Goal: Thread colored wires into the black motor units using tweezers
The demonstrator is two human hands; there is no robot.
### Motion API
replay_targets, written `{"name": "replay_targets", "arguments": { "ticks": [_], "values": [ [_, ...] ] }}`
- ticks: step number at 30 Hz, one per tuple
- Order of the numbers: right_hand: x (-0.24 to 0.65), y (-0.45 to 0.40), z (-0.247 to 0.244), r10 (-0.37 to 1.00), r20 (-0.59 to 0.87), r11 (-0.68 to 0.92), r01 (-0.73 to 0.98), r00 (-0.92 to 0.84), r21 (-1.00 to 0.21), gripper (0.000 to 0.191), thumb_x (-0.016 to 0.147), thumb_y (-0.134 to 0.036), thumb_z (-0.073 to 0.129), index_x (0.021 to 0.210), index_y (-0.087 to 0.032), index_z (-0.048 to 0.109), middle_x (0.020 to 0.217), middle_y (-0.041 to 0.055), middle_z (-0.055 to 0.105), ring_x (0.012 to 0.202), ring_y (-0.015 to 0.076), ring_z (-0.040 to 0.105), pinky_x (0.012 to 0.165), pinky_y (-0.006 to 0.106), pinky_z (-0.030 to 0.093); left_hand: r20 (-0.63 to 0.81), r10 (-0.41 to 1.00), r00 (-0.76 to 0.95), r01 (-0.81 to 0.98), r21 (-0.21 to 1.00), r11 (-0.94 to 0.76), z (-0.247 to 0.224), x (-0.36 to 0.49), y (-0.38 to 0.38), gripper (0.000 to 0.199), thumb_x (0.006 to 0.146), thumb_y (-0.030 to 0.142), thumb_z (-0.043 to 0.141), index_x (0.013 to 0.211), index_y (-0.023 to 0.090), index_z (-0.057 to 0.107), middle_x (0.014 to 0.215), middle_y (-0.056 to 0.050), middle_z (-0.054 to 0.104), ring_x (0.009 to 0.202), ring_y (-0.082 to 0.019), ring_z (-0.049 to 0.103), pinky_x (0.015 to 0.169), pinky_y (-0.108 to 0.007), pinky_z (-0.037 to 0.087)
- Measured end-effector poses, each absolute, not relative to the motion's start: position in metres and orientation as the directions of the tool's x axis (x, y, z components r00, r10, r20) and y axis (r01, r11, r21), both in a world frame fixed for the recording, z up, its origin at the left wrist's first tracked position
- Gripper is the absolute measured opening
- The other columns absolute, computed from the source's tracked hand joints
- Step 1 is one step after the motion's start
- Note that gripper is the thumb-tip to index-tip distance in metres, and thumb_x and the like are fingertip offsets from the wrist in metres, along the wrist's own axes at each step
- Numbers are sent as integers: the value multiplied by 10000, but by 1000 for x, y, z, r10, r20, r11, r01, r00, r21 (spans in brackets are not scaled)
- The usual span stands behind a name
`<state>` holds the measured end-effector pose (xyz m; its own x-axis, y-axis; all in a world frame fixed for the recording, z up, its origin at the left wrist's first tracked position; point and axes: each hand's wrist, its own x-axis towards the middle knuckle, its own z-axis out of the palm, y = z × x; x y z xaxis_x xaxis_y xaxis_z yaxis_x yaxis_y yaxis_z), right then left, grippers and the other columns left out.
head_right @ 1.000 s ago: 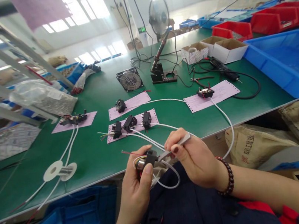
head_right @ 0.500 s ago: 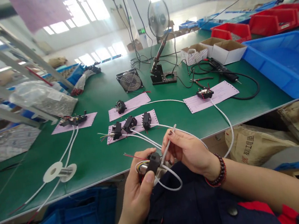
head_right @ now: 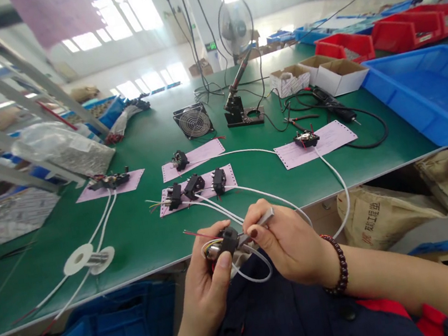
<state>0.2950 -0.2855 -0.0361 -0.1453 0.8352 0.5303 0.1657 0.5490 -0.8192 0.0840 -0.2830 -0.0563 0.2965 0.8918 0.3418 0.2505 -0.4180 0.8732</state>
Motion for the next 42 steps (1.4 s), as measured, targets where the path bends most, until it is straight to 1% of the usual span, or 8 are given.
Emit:
{"name": "replay_targets", "arguments": {
  "ticks": [6,13,17,28,32,36,39,42],
  "values": [
    [295,-276,-42,936,319,301,-132,-146,-944,385,1137,-549,536,1004,-212,666,861,19,668,733,158,681,700,276,603,355,883,307,269,858,-438,-61,80,-279,318,1084,333,554,1389,274,625,1308,-68,670,1209,-246,615,1046,-368,481],
    [306,-275,-43,975,191,169,-180,-117,-969,299,1030,-485,765,975,-192,761,858,26,760,753,154,756,724,243,649,276,912,302,310,876,-368,-64,80,-281,297,1077,339,557,1351,266,647,1315,-64,685,1175,-242,631,1044,-382,469],
    [308,-280,-39,981,157,131,-201,-118,-971,279,1014,-465,792,973,-189,769,844,33,785,751,153,775,737,236,662,262,914,311,307,882,-357,-61,81,-283,328,1072,368,562,1364,252,657,1272,-79,681,1121,-246,644,997,-380,496],
    [312,-266,-44,967,-76,-173,-409,-241,-896,462,907,-608,863,937,-175,705,831,63,812,666,168,797,654,247,668,301,887,351,218,895,-390,-58,80,-280,363,1070,374,584,1407,252,645,1274,-86,664,1189,-257,625,1044,-378,489],
    [308,-272,-33,986,45,-6,-306,-158,-952,411,968,-571,815,935,-180,694,818,50,802,675,176,800,639,248,671,287,900,327,185,915,-359,-60,81,-281,329,1085,385,572,1376,256,652,1302,-71,674,1189,-245,625,1057,-363,477],
    [309,-285,-22,956,293,292,-17,-26,-956,262,1099,-438,672,982,-205,698,849,38,798,724,170,800,684,247,667,275,925,261,224,915,-336,-60,83,-282,251,1090,359,571,1283,244,682,1275,-63,678,1117,-229,632,1018,-347,477],
    [311,-292,-20,892,446,451,242,-77,-859,153,1132,-339,614,1054,-230,688,912,33,814,748,156,801,701,222,638,273,934,231,245,913,-327,-60,84,-283,215,1091,356,564,1226,241,685,1246,-54,679,1051,-216,637,978,-337,480],
    [308,-294,-21,799,579,584,438,-161,-684,138,1144,-330,585,1085,-234,666,931,35,821,750,158,800,696,221,611,268,938,220,281,903,-324,-59,85,-284,169,1081,351,572,1139,240,686,1235,-48,682,1040,-212,637,958,-334,476]
  ]
}}
